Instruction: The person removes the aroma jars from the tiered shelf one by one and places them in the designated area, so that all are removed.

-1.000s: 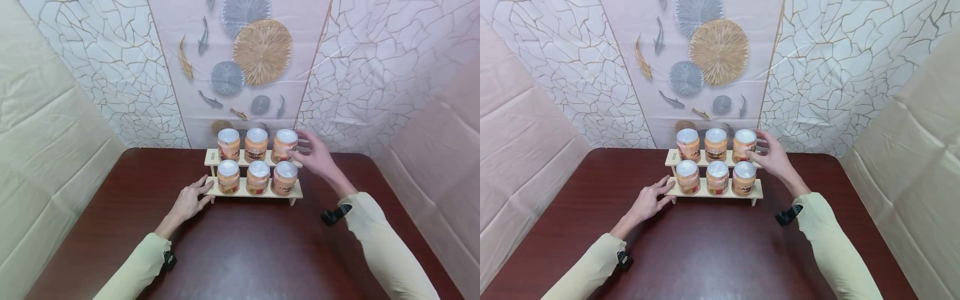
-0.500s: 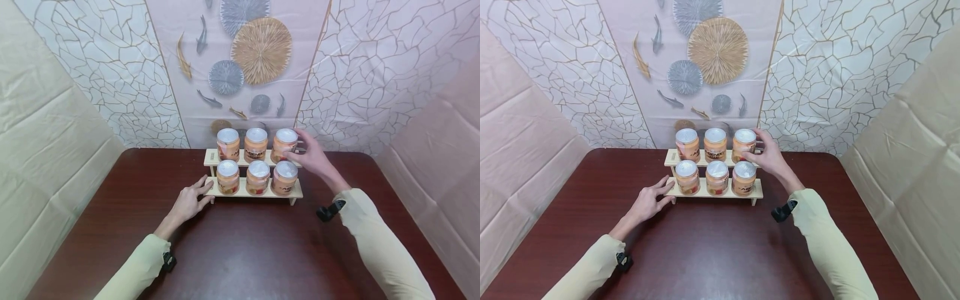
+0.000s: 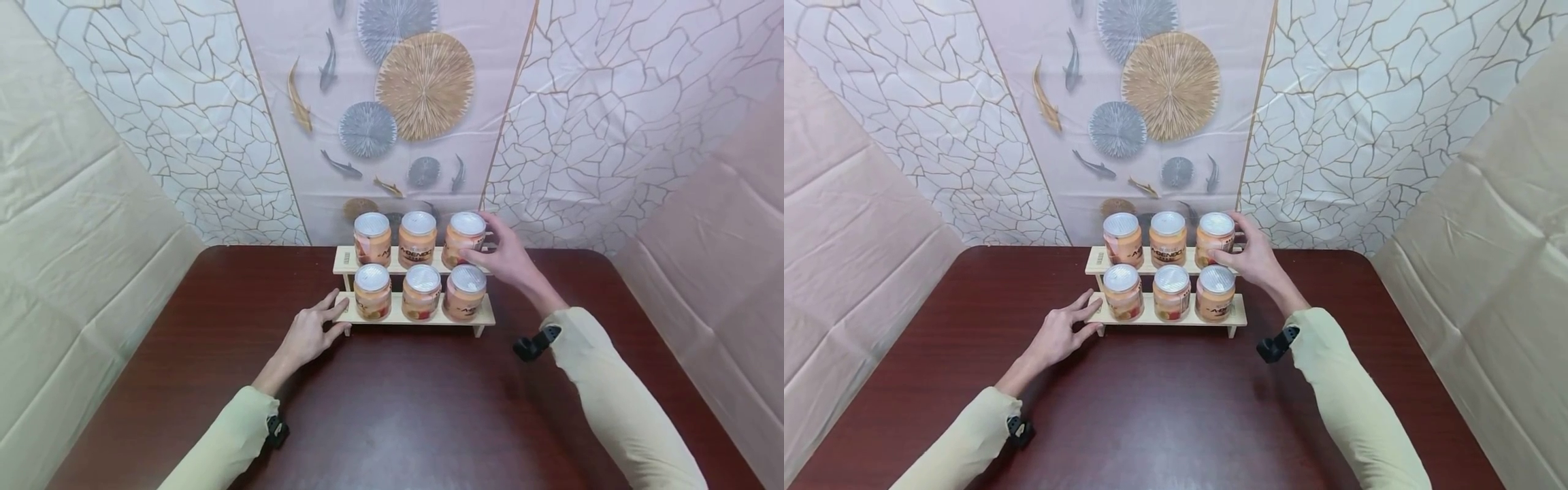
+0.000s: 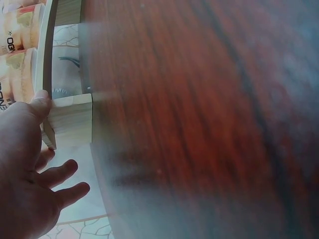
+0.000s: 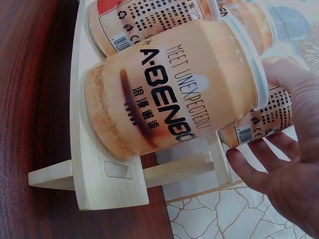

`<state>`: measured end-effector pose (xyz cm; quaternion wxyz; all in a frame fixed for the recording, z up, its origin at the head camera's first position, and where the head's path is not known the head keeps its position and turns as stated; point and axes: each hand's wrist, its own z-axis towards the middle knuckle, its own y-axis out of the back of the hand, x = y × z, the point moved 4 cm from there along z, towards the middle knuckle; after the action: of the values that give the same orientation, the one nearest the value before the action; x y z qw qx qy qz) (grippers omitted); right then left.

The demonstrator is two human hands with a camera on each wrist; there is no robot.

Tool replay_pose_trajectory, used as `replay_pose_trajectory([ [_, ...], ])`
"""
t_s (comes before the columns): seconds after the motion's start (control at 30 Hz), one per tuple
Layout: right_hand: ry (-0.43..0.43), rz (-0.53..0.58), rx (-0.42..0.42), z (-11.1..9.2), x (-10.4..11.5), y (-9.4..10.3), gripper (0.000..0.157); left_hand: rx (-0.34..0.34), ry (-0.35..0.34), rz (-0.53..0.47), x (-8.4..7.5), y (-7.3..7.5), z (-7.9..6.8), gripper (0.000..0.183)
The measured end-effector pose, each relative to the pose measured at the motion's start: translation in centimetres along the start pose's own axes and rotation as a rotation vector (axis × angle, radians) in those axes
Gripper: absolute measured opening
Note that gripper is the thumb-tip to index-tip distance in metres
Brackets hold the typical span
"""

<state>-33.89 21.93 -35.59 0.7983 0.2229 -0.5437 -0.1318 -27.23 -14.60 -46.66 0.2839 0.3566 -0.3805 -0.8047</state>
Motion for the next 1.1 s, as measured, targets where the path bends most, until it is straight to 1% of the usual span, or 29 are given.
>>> replay_pose_trajectory([
  [0.2, 0.001, -0.006, -0.006, 0.1, 0.0, 0.0, 0.078, -0.008, -0.004, 0.003, 0.0, 0.0, 0.0, 0.049],
  [0.37, -0.011, -0.026, -0.013, 0.1, 0.2, 0.6, 0.078, -0.002, 0.0, 0.007, -0.1, -0.1, -0.1, 0.049],
  [0.63, -0.014, -0.06, -0.05, -0.1, 0.5, 2.1, 0.073, -0.001, 0.002, 0.004, -0.3, 0.1, -0.1, 0.049],
  [0.73, -0.023, -0.056, -0.057, -0.3, 0.4, 2.8, 0.072, -0.001, -0.001, 0.004, -0.3, 0.1, -0.1, 0.049],
  [0.87, -0.042, -0.07, -0.074, -0.8, 0.2, 3.9, 0.072, -0.005, -0.004, 0.009, -0.3, 0.1, 0.0, 0.049],
  [1.1, -0.07, -0.126, -0.101, -1.9, -0.5, 5.6, 0.075, -0.006, -0.005, 0.01, -0.3, 0.1, -0.1, 0.049],
])
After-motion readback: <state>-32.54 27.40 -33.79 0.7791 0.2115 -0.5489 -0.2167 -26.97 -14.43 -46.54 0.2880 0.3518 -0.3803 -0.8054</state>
